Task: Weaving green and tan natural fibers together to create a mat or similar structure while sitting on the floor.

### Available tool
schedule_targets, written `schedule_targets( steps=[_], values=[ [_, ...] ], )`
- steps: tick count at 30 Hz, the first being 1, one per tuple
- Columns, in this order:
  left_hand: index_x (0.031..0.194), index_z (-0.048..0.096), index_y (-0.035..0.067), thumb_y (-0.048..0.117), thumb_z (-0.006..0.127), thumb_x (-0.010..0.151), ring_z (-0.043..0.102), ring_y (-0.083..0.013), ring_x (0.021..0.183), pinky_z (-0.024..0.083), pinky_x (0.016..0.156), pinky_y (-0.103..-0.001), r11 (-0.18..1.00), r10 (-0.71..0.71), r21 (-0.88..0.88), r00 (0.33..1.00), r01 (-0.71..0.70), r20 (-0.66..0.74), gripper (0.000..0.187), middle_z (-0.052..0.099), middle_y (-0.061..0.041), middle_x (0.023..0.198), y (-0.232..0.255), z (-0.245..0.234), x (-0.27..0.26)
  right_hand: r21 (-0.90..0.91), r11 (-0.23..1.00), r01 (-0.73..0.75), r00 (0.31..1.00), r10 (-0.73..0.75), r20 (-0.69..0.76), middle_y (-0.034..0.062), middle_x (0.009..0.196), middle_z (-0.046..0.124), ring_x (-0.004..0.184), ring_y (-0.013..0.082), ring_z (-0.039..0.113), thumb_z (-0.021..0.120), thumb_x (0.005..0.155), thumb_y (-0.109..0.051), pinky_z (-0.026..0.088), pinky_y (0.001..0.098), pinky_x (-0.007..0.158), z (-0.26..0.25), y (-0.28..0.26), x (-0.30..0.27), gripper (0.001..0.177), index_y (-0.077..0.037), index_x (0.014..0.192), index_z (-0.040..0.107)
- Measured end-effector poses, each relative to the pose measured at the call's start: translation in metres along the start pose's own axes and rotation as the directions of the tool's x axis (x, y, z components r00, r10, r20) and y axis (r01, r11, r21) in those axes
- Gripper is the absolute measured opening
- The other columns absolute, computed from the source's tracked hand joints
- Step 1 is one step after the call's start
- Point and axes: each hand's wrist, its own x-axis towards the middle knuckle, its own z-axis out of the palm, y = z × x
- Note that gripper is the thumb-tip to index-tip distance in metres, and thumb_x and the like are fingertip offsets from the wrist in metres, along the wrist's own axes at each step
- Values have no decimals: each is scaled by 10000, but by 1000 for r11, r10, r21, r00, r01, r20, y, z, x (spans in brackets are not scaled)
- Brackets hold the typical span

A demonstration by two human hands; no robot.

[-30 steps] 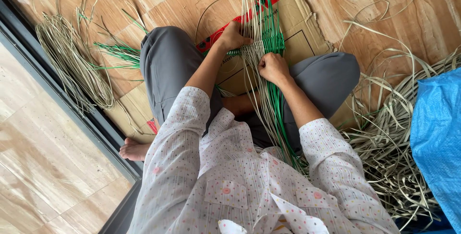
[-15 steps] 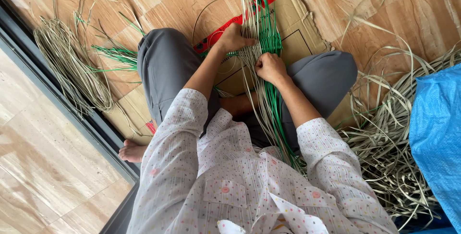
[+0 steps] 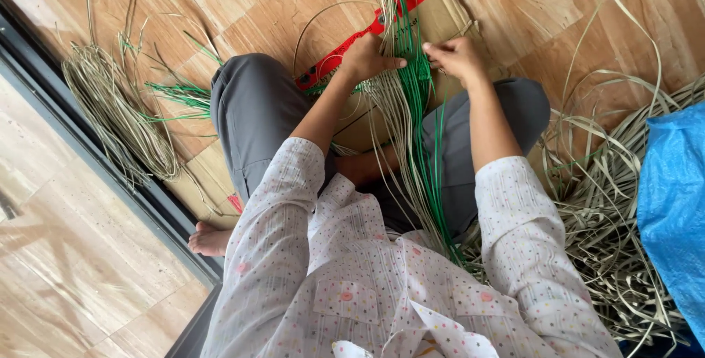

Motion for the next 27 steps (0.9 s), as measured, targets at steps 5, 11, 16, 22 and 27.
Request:
schedule_targets(
  steps=[5, 11, 16, 22, 27],
  values=[
    [971, 569, 114, 528, 911, 649, 592, -139, 816, 498, 655, -317, 909, -138, -382, 985, 167, 102, 625, 628, 16, 889, 14, 10, 7, -48, 992, -118, 990, 122, 75, -52, 775, 730, 666, 11, 630, 842, 838, -391, 535, 157, 580, 4, -4, 10, 276, -183, 1015, 804],
    [1129, 538, 93, 320, 908, 716, 670, -205, 998, 582, 833, -359, 827, -199, -509, 971, 240, 136, 599, 689, -50, 1071, 18, 13, 16, -32, 985, -172, 971, 175, 162, 14, 965, 767, 900, 112, 705, 854, 825, -304, 600, 308, 800, 1, -12, 4, 311, -127, 1064, 762],
    [1070, 569, 40, 128, 934, 642, 729, -254, 1013, 647, 852, -356, 731, -66, -662, 984, 162, 168, 569, 718, -95, 1063, 29, 5, 16, -8, 967, -256, 942, 252, 224, -39, 909, 709, 851, 40, 652, 810, 874, -222, 580, 194, 714, 2, -15, 2, 178, -155, 1011, 718],
    [919, 720, 79, 119, 959, 655, 716, -162, 808, 612, 739, -329, 863, -7, -505, 999, 27, 42, 358, 762, -12, 868, 4, 29, 44, 61, 965, -253, 924, 222, 313, -122, 833, 670, 802, -6, 601, 819, 870, -260, 526, 186, 717, 3, -3, 7, 112, -225, 903, 717],
    [1080, 682, 79, 16, 895, 728, 726, -218, 987, 626, 884, -369, 687, 115, -721, 993, -89, -13, 416, 765, -62, 1030, 5, 24, 30, 44, 966, -254, 928, 230, 293, -93, 892, 710, 868, 30, 643, 870, 793, -264, 565, 226, 753, 2, -10, 2, 255, -188, 991, 727]
  ],
)
